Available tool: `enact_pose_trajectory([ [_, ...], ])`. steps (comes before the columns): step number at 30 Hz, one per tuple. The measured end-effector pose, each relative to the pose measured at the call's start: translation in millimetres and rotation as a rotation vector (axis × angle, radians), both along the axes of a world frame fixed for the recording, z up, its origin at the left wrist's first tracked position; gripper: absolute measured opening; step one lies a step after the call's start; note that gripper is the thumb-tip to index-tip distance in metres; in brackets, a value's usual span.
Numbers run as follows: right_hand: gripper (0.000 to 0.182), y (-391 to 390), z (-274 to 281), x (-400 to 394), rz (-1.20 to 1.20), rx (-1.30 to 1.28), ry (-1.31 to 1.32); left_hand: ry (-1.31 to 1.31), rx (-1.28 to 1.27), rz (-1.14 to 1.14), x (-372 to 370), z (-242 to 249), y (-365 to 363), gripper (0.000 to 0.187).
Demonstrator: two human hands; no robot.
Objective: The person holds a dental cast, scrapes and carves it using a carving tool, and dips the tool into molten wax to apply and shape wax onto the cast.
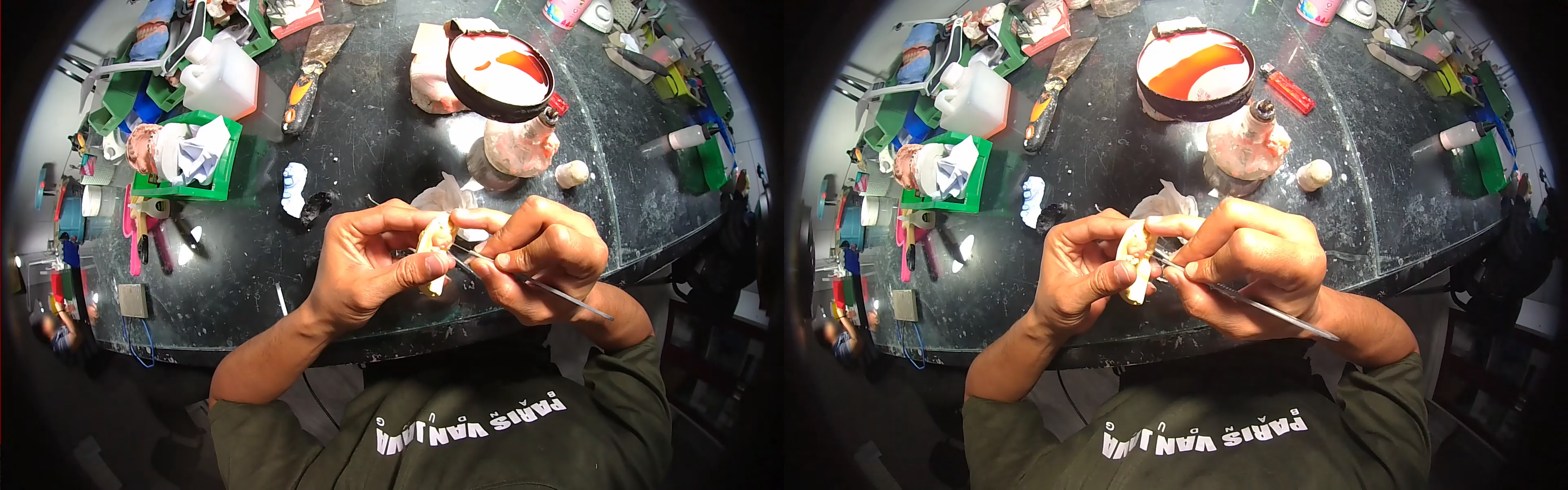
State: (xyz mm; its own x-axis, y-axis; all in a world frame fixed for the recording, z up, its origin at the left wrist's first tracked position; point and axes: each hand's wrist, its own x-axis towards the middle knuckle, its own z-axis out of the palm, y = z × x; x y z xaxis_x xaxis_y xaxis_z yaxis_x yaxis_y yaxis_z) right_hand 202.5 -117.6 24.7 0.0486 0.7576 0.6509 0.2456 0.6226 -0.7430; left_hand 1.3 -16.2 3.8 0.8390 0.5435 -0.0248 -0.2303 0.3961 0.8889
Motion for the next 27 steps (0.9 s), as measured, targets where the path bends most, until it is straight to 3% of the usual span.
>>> enact_pose_trajectory([
  [27,0.019,-0.4,0.9,-0.5,0.017,-0.008,0.017,0.016,-0.015,0.003,-0.1,2.6,-0.8,0.038],
])
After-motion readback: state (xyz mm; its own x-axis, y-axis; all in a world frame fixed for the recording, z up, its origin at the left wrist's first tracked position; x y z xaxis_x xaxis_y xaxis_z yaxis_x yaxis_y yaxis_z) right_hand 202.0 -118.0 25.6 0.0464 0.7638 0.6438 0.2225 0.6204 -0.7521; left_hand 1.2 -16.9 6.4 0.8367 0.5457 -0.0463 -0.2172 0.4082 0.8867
